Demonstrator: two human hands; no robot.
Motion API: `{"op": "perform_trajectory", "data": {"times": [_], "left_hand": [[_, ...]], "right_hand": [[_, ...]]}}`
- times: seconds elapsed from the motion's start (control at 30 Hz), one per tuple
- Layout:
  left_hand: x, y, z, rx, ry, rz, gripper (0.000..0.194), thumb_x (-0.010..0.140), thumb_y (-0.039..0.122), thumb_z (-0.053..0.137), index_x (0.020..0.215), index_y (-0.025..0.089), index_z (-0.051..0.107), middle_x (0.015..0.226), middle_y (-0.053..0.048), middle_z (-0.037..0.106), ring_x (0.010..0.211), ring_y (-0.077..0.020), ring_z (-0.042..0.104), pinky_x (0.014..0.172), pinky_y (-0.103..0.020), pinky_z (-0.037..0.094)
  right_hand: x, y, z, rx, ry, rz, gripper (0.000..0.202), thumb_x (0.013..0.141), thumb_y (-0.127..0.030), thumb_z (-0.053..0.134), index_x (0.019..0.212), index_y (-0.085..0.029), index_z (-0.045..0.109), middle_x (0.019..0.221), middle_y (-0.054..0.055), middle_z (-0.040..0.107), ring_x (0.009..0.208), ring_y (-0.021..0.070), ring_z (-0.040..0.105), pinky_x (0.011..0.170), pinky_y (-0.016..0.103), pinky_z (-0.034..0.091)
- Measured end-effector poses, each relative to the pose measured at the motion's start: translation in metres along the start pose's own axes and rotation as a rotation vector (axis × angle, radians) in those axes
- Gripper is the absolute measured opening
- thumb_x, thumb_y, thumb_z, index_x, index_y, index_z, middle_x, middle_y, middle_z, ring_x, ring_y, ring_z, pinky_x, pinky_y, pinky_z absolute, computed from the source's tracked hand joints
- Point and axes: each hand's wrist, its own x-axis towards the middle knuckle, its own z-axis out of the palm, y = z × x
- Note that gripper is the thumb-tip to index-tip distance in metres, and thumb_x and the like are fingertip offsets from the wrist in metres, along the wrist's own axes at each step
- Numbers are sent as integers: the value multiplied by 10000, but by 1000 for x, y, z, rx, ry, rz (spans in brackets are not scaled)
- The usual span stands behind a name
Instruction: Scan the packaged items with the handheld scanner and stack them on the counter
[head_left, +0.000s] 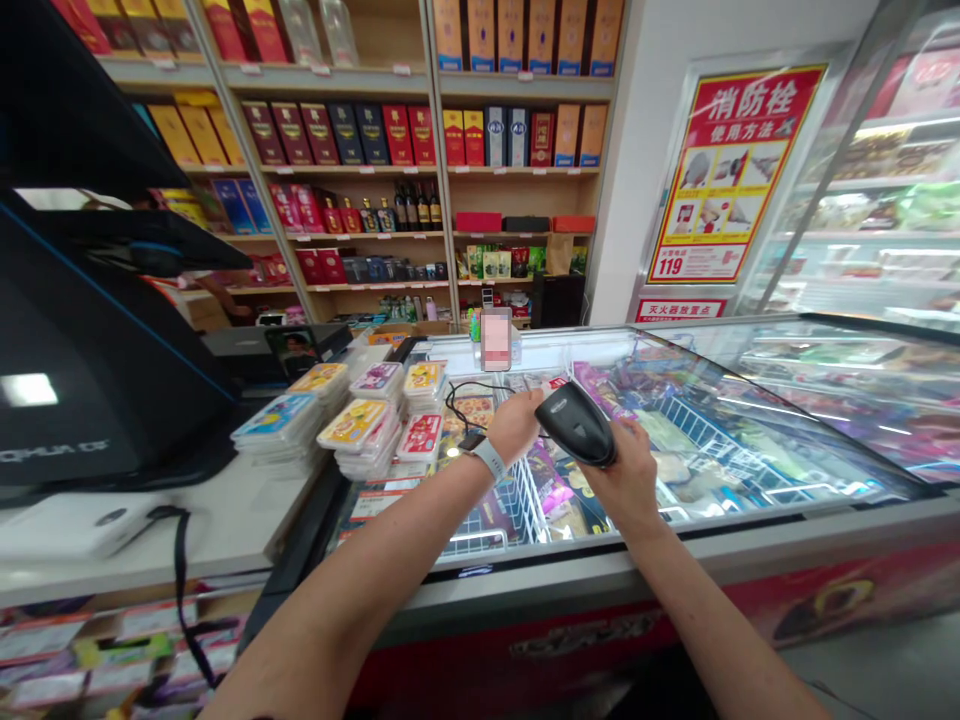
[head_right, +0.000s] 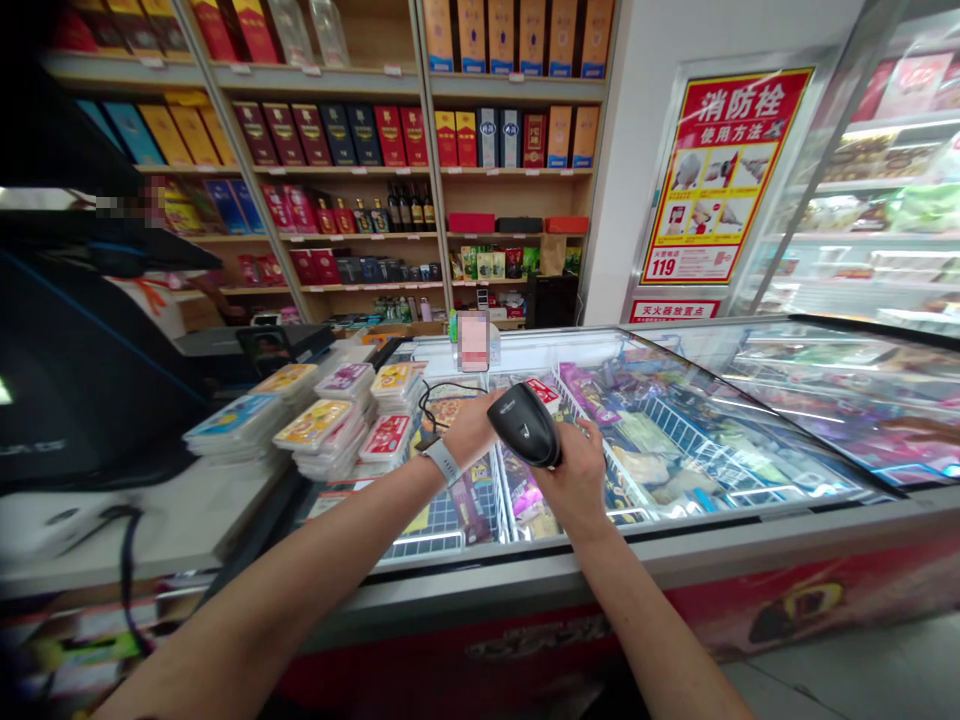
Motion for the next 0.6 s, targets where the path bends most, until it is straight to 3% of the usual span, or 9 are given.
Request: {"op": "perform_trajectory", "data": {"times": [0.17,0.27,0.37,0.47,0.6], "left_hand": [[-19,-18,-30,153,49,-35,219,887,153,416,943,147,628,978,-129,660,965,-231,616,876,-356,457],[-32,-28,-45,207,55,-96,197,861,180,450,898,146,640,896,-116,661,900,-238,628,823,-346,466],[-46,-35,-56,235,45,-155,359,813,158,484,1157,133,587,796,-81,668,746,-231,638,711,-327,468],[-61,-40,-60,244,-1,-169,643,788,137,501,1416,161,367,763,-39,674,667,-214,633,657,-302,454],[-73,-45,-61,174,-18,-177,613,807,159,522,1405,217,397,784,-20,685,695,-187,643,674,-280,449]], "right_hand": [[0,0,0,9,-1,-5,123,807,-308,631,827,-223,543,729,24,616,713,217,571,909,442,436],[0,0,0,15,-5,-2,145,813,-332,638,822,-226,540,724,20,614,706,210,573,925,441,426],[0,0,1,1,-23,-3,154,817,-340,639,823,-227,534,713,11,603,700,204,564,925,438,421],[0,1,2,-11,-28,-8,149,819,-332,635,817,-224,532,699,4,591,683,199,559,923,431,421],[-1,2,3,-6,-38,-26,147,817,-324,637,818,-220,533,722,9,609,706,200,577,935,435,417]]}}
